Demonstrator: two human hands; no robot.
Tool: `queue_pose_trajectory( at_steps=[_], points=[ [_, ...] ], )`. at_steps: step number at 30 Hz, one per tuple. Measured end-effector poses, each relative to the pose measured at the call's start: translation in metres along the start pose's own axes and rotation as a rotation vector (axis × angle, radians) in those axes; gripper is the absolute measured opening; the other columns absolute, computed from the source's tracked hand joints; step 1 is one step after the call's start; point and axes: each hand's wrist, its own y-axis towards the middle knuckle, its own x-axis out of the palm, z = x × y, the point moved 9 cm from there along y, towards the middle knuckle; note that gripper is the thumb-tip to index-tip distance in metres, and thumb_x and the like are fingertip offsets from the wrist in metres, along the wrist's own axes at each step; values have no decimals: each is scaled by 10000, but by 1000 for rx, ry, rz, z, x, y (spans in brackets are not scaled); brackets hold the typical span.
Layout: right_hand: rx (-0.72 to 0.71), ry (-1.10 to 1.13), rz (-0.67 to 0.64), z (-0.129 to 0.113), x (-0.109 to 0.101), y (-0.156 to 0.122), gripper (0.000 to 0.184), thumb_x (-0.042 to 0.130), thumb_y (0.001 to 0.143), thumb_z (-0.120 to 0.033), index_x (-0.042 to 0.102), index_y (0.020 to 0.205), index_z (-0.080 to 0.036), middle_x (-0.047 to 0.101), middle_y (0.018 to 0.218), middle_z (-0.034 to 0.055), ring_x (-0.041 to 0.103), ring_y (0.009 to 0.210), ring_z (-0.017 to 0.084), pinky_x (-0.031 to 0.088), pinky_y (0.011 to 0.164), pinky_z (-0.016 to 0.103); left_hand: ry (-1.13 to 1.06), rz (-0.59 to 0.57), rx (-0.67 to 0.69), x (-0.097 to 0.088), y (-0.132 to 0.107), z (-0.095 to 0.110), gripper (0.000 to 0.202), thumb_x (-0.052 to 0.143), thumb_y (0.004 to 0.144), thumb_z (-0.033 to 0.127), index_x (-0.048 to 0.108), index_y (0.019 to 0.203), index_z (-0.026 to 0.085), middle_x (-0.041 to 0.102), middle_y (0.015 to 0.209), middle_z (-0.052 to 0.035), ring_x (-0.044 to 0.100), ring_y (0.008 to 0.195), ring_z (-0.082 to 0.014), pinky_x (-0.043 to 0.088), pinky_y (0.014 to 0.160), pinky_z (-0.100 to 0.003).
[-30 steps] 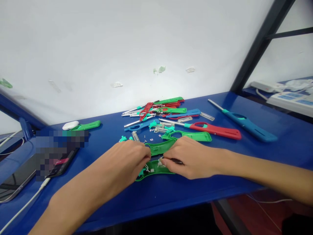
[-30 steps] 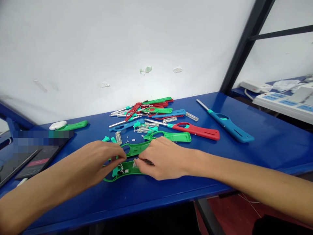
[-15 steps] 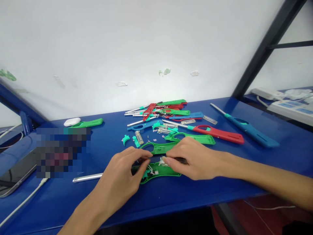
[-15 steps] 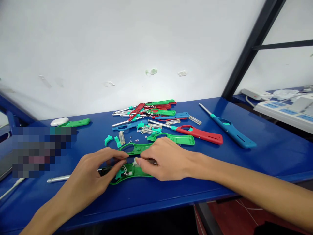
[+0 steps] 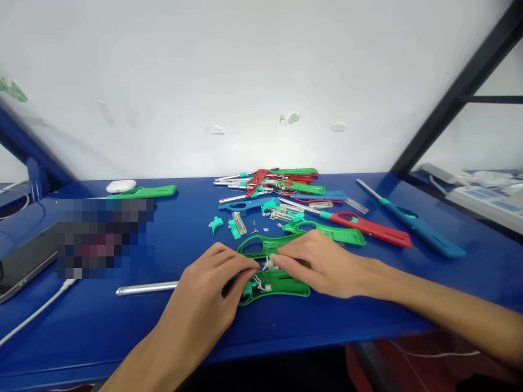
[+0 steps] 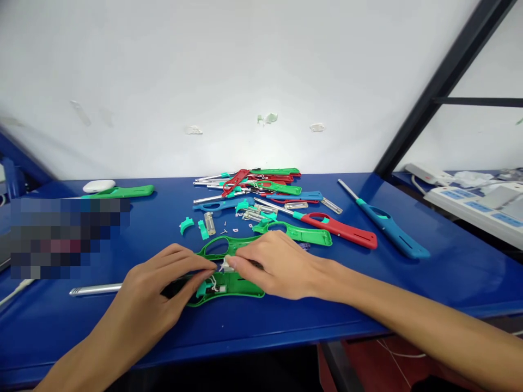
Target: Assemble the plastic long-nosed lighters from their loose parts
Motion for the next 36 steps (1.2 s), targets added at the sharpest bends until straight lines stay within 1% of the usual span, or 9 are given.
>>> queue_pose_trajectory(
  at_steps=[7,12,19,26,36],
  points=[
    [-32,6,-28,-4,3,-1,459,418,1103,-405,364,688,-215,389,614,-62,343,536,90,208,568,306,4,14,45,3,-2,5,150,616,1021,115,740,980,189,779,907,-6,654,815,-165,537,790,-297],
    [-29,8,-20,-4,3,0,449,411,1105,-382,361,690,-217,387,618,-64,332,535,90,204,571,310,11,12,49,3,-1,7,145,617,1017,97,728,984,184,770,914,-5,650,825,-163,535,790,-295],
    [-33,-11,-22,-5,3,0,443,425,1098,-373,380,687,-213,398,616,-60,338,532,90,200,566,306,27,21,89,4,-3,9,146,607,1022,88,715,998,183,753,904,-3,627,812,-169,532,767,-303],
    [-47,-48,4,-7,2,-1,460,424,1106,-398,408,689,-206,427,611,-55,346,528,89,200,555,300,53,36,157,3,-4,15,148,588,1022,71,710,999,152,729,875,-27,594,797,-187,520,731,-323],
    [-68,-73,19,-7,3,-1,468,436,1106,-385,446,678,-197,425,604,-57,347,522,84,199,544,297,61,20,176,5,-3,18,152,582,1020,63,705,972,140,721,864,-34,576,791,-191,512,719,-323]
  ],
)
